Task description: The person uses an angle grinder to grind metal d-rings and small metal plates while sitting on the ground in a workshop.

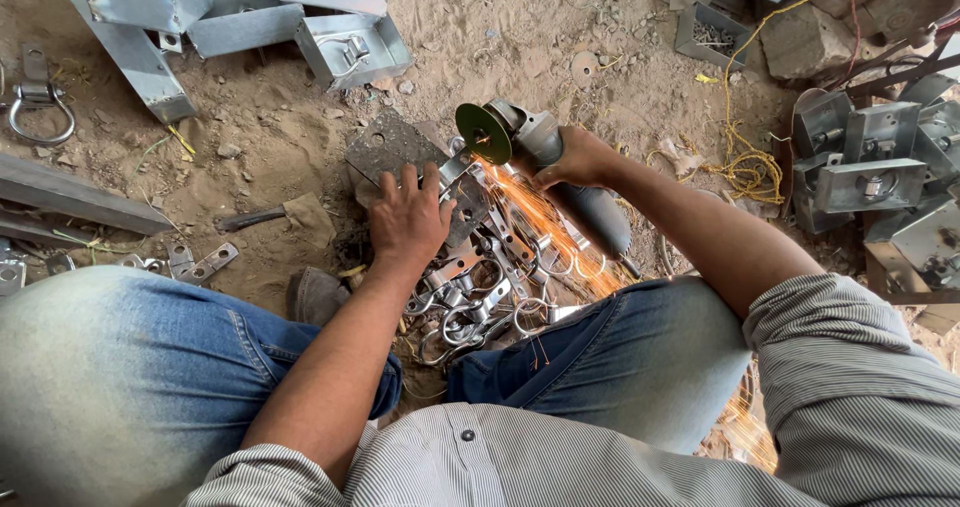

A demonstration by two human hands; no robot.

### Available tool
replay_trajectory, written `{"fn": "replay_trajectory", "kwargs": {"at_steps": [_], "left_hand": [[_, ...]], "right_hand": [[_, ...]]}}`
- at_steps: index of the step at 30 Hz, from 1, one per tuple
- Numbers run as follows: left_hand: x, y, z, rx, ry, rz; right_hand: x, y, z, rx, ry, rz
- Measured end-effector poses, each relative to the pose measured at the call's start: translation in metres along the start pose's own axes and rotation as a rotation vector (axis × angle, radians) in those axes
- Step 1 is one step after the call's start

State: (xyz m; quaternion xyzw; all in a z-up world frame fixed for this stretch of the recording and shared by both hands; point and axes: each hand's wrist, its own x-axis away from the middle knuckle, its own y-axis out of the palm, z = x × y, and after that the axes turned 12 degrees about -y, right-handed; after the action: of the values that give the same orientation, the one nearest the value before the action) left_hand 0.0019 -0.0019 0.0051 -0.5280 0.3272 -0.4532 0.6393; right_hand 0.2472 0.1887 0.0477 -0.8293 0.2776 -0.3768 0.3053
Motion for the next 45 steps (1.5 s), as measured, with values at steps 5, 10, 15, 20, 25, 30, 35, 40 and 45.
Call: {"fn": "replay_trajectory", "kwargs": {"at_steps": [5,10,15,20,25,30,35,40,45], "left_hand": [[-0.001,-0.003,0.001,0.0,-0.007,-0.018],[0.0,-0.005,0.0,0.012,-0.008,-0.017],[0.0,-0.005,0.001,0.014,-0.003,-0.022],[0.0,-0.002,-0.001,0.005,0.004,-0.001],[-0.001,0.002,-0.001,0.003,0.003,-0.041],[-0.001,0.005,-0.002,0.017,0.006,-0.022],[0.0,0.005,-0.002,0.014,0.008,-0.003],[-0.001,0.004,-0.002,0.021,-0.001,-0.019],[-0.001,0.003,-0.002,0.03,-0.001,-0.024]], "right_hand": [[0.001,0.001,0.004,-0.017,0.03,-0.019],[0.01,-0.001,0.008,0.08,0.041,-0.002],[0.007,-0.002,0.002,0.082,0.039,-0.016],[-0.009,-0.006,-0.006,0.079,-0.002,-0.016],[-0.013,-0.006,-0.011,0.031,-0.021,-0.021],[-0.01,-0.007,-0.01,0.034,0.001,-0.032],[-0.012,-0.006,-0.008,0.096,0.003,-0.006],[-0.012,-0.004,-0.003,0.093,-0.017,0.036],[-0.015,-0.005,-0.001,0.089,-0.021,0.002]]}}
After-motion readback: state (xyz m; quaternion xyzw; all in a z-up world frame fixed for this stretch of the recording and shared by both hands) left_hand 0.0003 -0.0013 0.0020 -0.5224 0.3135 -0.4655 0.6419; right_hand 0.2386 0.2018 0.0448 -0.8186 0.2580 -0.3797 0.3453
